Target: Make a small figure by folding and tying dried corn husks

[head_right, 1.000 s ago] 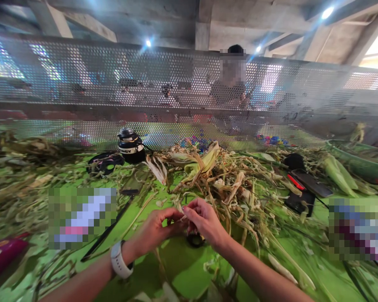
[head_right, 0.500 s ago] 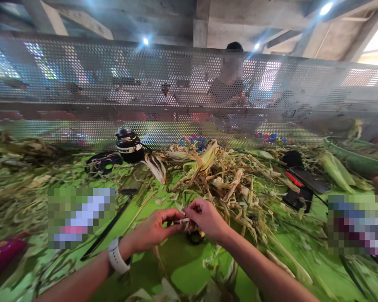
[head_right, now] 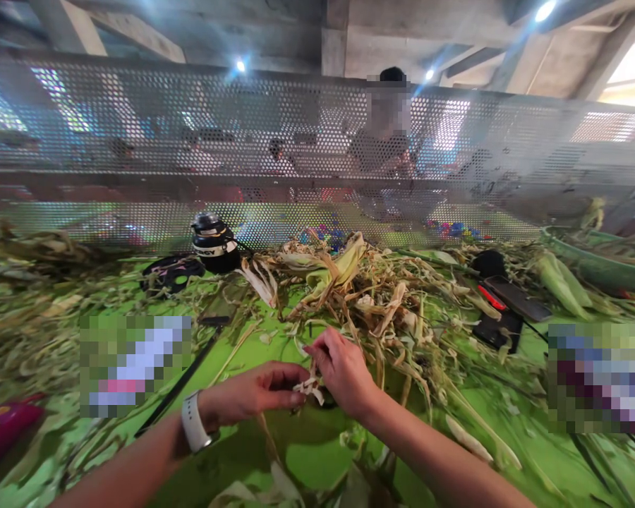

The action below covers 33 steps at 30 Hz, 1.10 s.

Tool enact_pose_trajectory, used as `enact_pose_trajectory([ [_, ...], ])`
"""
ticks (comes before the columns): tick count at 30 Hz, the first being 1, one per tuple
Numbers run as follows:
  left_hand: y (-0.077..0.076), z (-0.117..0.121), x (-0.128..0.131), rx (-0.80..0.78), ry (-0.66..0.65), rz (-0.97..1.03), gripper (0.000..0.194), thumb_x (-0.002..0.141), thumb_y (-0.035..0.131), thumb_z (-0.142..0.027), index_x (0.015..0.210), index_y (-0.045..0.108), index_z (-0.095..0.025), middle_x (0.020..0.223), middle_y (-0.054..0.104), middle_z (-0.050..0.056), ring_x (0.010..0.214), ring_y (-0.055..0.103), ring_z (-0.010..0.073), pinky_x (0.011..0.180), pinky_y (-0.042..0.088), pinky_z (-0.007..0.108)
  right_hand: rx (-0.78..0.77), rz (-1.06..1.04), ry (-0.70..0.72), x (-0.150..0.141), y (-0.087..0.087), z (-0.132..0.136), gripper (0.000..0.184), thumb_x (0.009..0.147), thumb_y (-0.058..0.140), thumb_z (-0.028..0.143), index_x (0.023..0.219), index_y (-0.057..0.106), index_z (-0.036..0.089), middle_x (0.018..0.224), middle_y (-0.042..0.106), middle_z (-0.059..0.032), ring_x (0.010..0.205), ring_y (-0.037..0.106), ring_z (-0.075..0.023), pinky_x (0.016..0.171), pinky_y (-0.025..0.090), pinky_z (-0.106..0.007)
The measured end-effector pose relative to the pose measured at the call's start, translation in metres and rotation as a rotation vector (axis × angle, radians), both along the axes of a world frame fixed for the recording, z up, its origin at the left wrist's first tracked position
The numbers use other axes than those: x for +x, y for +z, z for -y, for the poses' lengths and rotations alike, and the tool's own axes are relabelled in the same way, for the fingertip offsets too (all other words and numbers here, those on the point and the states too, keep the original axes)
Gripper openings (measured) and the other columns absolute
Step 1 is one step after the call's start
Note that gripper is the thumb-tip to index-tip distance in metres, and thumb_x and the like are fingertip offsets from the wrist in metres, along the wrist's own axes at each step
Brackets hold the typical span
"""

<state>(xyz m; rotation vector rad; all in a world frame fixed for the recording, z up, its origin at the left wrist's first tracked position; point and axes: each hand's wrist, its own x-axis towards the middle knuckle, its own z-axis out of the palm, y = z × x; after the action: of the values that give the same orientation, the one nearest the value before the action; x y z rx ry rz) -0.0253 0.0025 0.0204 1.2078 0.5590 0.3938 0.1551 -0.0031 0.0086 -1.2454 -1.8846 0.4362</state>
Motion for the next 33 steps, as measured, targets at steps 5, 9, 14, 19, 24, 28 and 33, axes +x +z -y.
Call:
enact_pose_trajectory([
  [5,-0.001,0.005,0.006,-0.081,0.146,0.013,0.023,0.068,0.074,-0.035,0.078,0.070,-0.015,0.071,0.064,0.000,0.065,0.053,0.0100,0.067,0.040,0.021,0.055,0.025,0.001,-0.001,-0.006,-0.003,0.021,0.090,0.046,0.032,0.073,0.052,0.020,0.066,0.057,-0.0002,0.060,0.054,-0.0131,0.058,0.041,-0.022],
  [9,-0.005,0.003,0.010,-0.161,0.274,0.030,0.030,0.063,0.077,-0.040,0.072,0.068,-0.012,0.064,0.065,0.001,0.057,0.052,0.0085,0.059,0.039,0.020,0.048,-0.051,-0.069,0.002,0.001,-0.002,0.020,0.090,0.044,0.035,0.079,0.050,0.019,0.066,0.054,0.0010,0.057,0.051,-0.0119,0.055,0.039,-0.021],
  [14,-0.009,-0.004,0.010,-0.188,0.358,0.131,0.031,0.063,0.078,-0.039,0.073,0.066,-0.012,0.065,0.066,0.002,0.059,0.056,0.0092,0.064,0.042,0.022,-0.059,0.040,0.066,0.004,0.009,0.002,0.039,0.093,0.035,0.040,0.061,0.043,0.020,0.057,0.043,0.0029,0.052,0.042,-0.0108,0.051,0.033,-0.022],
  [19,-0.009,-0.004,0.010,-0.127,0.403,0.101,0.032,0.062,0.079,-0.037,0.078,0.067,-0.013,0.063,0.065,-0.001,0.056,0.054,0.0079,0.061,0.042,0.021,-0.133,-0.014,0.059,-0.002,0.001,0.000,0.040,0.092,0.036,0.043,0.059,0.038,0.020,0.055,0.041,0.0035,0.051,0.038,-0.0103,0.049,0.031,-0.022],
  [24,-0.004,-0.003,0.008,-0.108,0.344,0.071,0.029,0.063,0.077,-0.039,0.075,0.066,-0.014,0.061,0.064,-0.001,0.056,0.055,0.0089,0.060,0.042,0.022,-0.107,-0.025,0.054,-0.001,0.003,-0.004,0.039,0.092,0.036,0.042,0.059,0.034,0.021,0.054,0.036,0.0040,0.050,0.034,-0.0106,0.048,0.028,-0.022],
  [28,-0.005,-0.003,0.009,-0.141,0.418,0.140,0.027,0.065,0.077,-0.037,0.075,0.065,-0.015,0.065,0.067,0.001,0.061,0.059,0.0114,0.066,0.044,0.024,-0.141,-0.090,0.016,0.005,0.008,-0.006,0.038,0.091,0.037,0.044,0.060,0.036,0.021,0.054,0.036,0.0046,0.051,0.034,-0.0104,0.048,0.029,-0.022],
  [33,-0.009,-0.003,0.016,-0.087,0.702,0.217,0.031,0.066,0.076,-0.034,0.088,0.063,-0.017,0.084,0.073,0.003,0.085,0.064,0.0150,0.084,0.042,0.026,-0.173,-0.131,0.034,0.003,0.013,0.004,0.035,0.090,0.040,0.040,0.062,0.039,0.020,0.056,0.036,0.0045,0.051,0.034,-0.0098,0.048,0.028,-0.022],
])
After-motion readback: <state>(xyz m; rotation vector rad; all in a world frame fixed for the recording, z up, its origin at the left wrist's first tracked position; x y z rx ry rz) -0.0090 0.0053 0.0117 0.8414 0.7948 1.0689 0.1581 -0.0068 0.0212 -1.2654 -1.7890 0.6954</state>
